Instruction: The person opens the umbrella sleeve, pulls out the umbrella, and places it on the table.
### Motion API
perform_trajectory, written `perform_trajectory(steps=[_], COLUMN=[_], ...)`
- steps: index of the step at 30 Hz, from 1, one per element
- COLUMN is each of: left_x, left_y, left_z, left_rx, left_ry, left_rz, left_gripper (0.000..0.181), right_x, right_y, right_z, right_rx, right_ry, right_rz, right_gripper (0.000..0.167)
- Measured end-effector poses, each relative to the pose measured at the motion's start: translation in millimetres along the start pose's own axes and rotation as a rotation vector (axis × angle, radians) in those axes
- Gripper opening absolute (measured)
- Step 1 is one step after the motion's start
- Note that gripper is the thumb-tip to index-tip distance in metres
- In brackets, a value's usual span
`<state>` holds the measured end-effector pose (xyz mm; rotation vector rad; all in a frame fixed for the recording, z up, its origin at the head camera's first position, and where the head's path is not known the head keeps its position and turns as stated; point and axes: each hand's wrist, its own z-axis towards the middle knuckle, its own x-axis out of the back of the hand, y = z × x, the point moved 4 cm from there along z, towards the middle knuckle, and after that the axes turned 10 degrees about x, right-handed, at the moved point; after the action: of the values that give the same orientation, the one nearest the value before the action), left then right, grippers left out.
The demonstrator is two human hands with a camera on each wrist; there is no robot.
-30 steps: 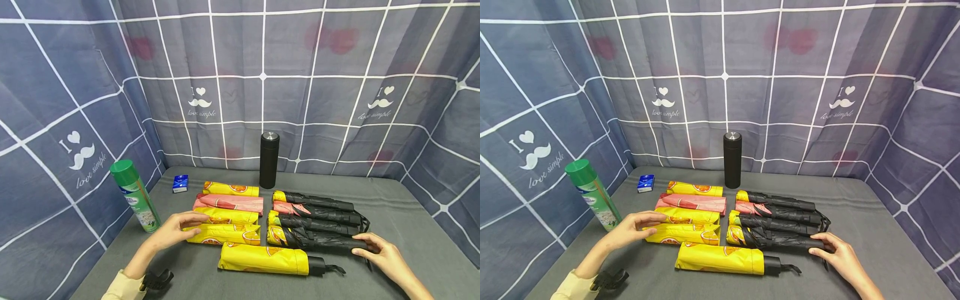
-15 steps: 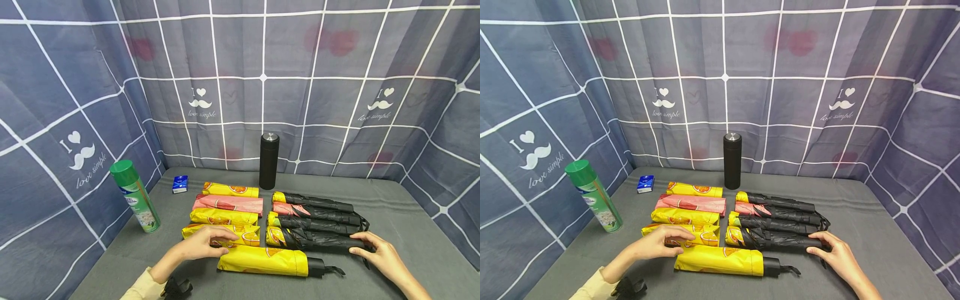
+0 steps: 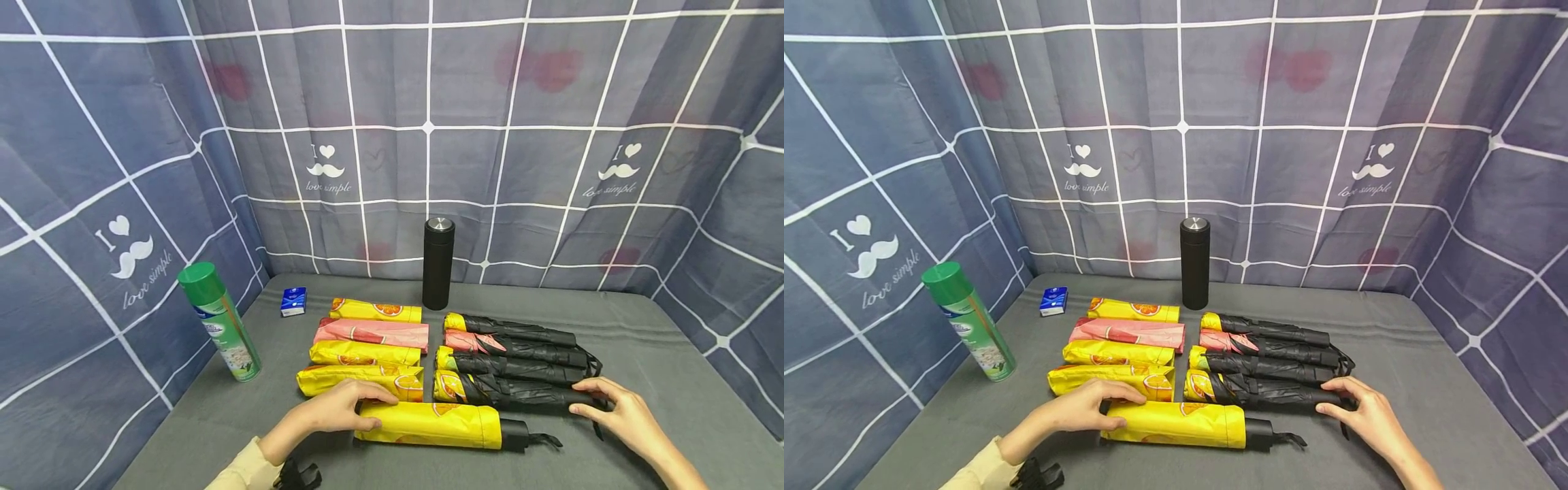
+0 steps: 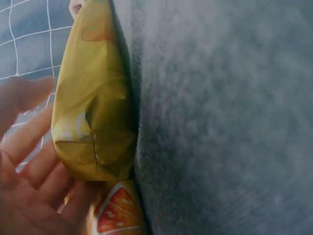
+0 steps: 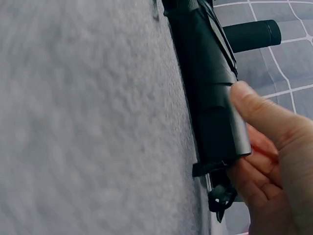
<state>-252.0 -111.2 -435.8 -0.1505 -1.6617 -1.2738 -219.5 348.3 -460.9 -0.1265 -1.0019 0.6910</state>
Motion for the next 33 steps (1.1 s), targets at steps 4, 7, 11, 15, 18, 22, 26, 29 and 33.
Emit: perform_trajectory(steps=[4, 7, 11, 15, 18, 22, 26, 29, 33], left_x=[-4.5, -9.4, -14.9, -17.7, -17.5, -14.1, -8.9, -5.2, 1.0], left_y=[-4.1, -7.2, -10.2, -11.4, -11.2, -9.9, -7.2, -5.0, -1.1], left_z=[1.7, 2.9, 5.0, 6.0, 6.9, 7.8, 8.1, 7.8, 7.1], left_rx=[0.043, 0.076, 0.092, 0.082, 0.081, 0.089, 0.092, 0.099, 0.094], left_ry=[-0.034, -0.059, -0.058, -0.021, 0.033, 0.123, 0.177, 0.193, 0.226], left_rz=[-0.007, -0.004, 0.001, -0.038, -0.076, -0.131, -0.188, -0.239, -0.294], left_gripper=[0.042, 0.049, 0.053, 0.054, 0.054, 0.053, 0.051, 0.05, 0.048], right_x=[4, 8, 11, 12, 12, 8, 3, 1, -3], right_y=[-1, -3, -11, -23, -34, -49, -67, -80, -98], right_z=[1.8, 3.9, 7.6, 10.7, 12.7, 16.8, 22.4, 25.9, 29.7], right_rx=[-0.023, -0.032, -0.04, -0.037, -0.01, 0.056, 0.146, 0.21, 0.317], right_ry=[-0.002, 0.008, 0.021, 0.007, 0.005, 0.019, 0.016, 0.001, -0.004], right_rz=[0.023, 0.058, 0.094, 0.112, 0.137, 0.198, 0.3, 0.384, 0.462], right_gripper=[0.03, 0.028, 0.027, 0.027, 0.026, 0.028, 0.034, 0.04, 0.05])
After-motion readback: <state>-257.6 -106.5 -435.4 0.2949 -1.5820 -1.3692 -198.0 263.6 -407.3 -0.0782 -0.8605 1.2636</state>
